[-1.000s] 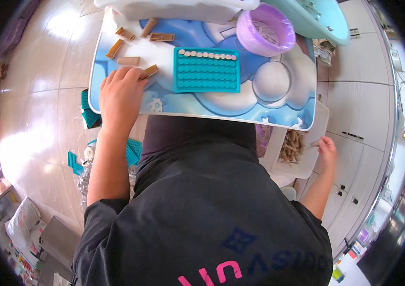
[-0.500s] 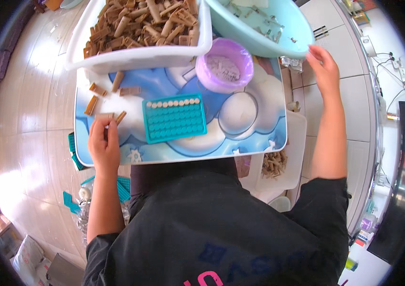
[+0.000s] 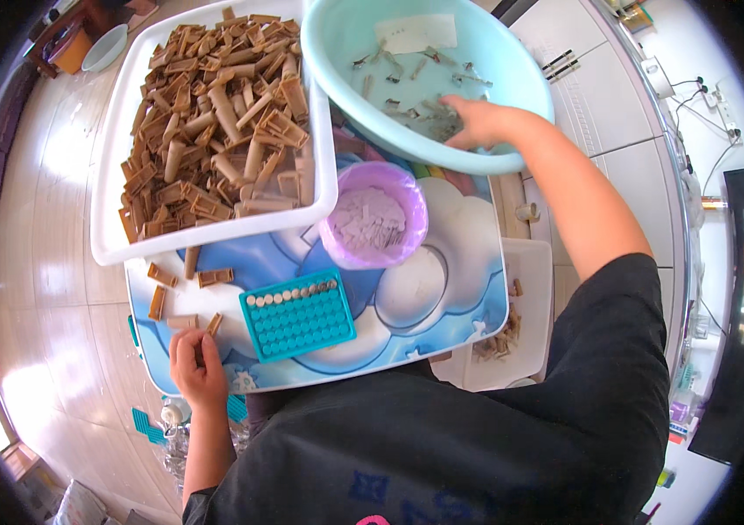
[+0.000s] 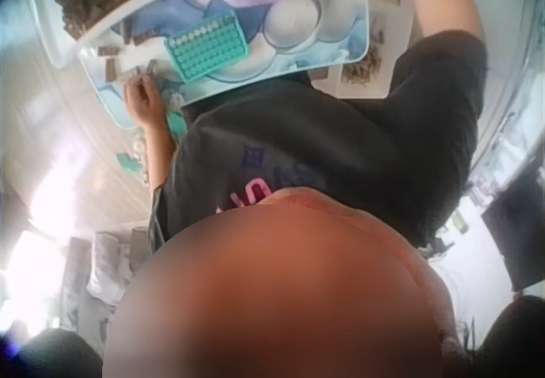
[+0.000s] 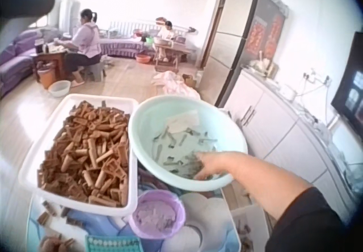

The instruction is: The person assembles small metal pins and components into cardboard tubes or housings by hand.

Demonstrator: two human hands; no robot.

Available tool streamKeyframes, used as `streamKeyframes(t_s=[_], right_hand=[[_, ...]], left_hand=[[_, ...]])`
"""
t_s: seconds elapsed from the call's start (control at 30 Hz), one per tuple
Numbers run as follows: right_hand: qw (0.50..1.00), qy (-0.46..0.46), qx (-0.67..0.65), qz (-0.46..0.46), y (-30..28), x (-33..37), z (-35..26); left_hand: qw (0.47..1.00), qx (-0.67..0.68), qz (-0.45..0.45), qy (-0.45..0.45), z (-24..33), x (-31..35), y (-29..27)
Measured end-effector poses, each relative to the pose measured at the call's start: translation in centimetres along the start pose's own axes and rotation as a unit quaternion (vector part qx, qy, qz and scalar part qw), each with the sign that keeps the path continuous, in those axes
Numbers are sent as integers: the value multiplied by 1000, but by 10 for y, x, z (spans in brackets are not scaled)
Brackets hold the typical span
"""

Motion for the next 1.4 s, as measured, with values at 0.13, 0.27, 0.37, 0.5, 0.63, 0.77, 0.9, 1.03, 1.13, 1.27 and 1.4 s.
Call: streamKeyframes(t_s=[0.13,0.27,0.37,0.5,0.63,0.77,0.9,1.03,1.13,1.27,1.4], right_hand=[[982,-97,155,49,13,-12,-12],[986,-113,44,110,-22,-17,-7],[975,-98,-132,147,-67,-4,10],[955,-68,-210,198,-99,7,30],[940,-62,-263,207,-109,13,36],[951,-83,-247,168,-96,3,24],[978,-104,-165,68,-70,-21,1],[983,-121,1,136,-62,-49,-15],[990,-86,13,113,-55,-67,-40],[992,-41,93,79,-37,-69,-76],[975,-77,138,153,-31,-75,-82]], left_hand=[[1000,-11,-15,16,2,-4,3],[1000,-11,-16,16,-1,-3,2],[1000,-2,-14,2,0,-2,2],[1000,-3,-20,-3,1,-3,4],[1000,5,-18,-10,3,-3,5],[1000,-2,-24,8,3,-5,4],[1000,14,-15,-14,1,-5,3],[999,17,-19,-29,4,-5,3],[1000,17,-19,-11,1,-4,3],[1000,8,-19,0,-1,-1,1],[1000,17,-12,-17,3,0,1]])
Point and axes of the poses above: each hand's wrist, its own x-axis away from the middle knuckle, its own y-axis out of the palm, z = x × y, the point moved 3 cm from there along -x, towards the middle knuckle, and after that the axes turned 13 degrees about x, right-handed, at the moved point
